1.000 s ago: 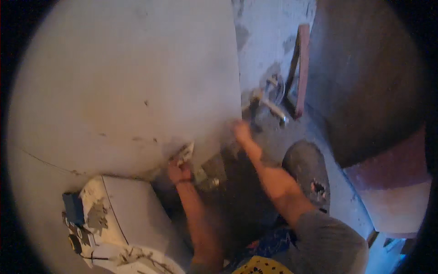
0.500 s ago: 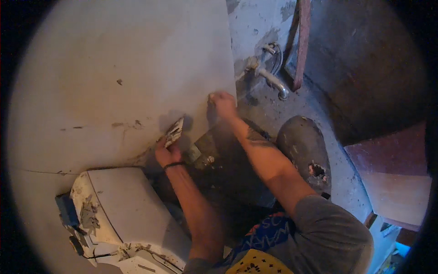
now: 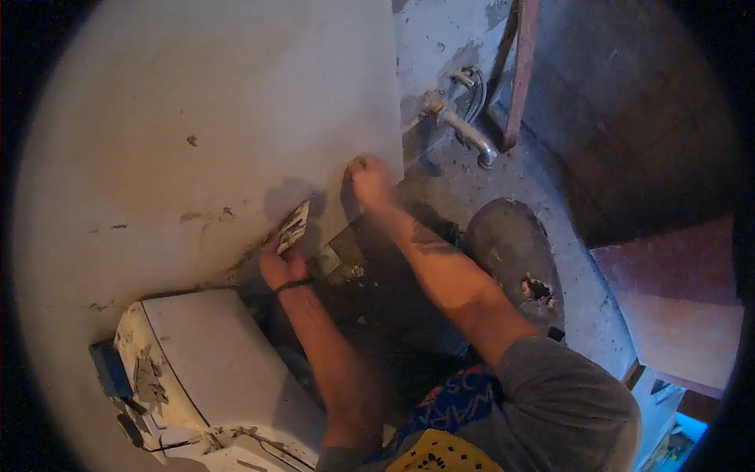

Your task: The person applies a tile to a wall, inserts plastic spacers between the tiles by hand, and taps the tile into place with a rubber mallet.

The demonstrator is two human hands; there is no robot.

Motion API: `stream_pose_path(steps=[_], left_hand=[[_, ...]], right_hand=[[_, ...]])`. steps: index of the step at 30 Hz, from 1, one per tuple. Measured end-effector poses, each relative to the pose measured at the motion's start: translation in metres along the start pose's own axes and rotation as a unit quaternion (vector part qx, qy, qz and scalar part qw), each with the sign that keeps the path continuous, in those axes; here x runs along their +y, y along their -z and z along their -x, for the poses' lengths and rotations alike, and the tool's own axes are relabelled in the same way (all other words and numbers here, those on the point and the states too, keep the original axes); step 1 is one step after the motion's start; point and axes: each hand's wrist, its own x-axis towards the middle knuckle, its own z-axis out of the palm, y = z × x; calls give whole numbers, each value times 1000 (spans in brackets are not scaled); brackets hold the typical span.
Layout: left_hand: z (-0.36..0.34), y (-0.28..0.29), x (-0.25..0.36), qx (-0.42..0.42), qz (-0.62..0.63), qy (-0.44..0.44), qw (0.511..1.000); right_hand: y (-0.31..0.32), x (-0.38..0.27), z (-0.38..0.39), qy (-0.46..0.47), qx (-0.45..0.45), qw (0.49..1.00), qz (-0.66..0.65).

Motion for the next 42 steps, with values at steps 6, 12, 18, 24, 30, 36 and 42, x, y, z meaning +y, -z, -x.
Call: stream_pose_path(steps=[6,12,18,24,30,36,42], left_hand=[[-3,1,2,16,-28,8,999],[9,18,6,-38,-736,-273,619],[-33,30,-1,-91,-545,-377,744],[-3,2,4,-49,-473,-192,859],[3,-12,6,-15,-234,-98,967],[-9,-3,5,37,-107,-52,992],[-15,4,6,51,-25,-28,998]], right_hand=[[-6,36,-16,-175,-154,931,-282],[20,86,-66,-113,63,981,-147],[47,66,-89,-176,34,872,-456],[66,55,-97,-152,-46,911,-381],[61,83,-119,-164,-103,893,-406],[60,97,-121,193,-94,947,-238],[71,81,-128,9,-151,961,-233]])
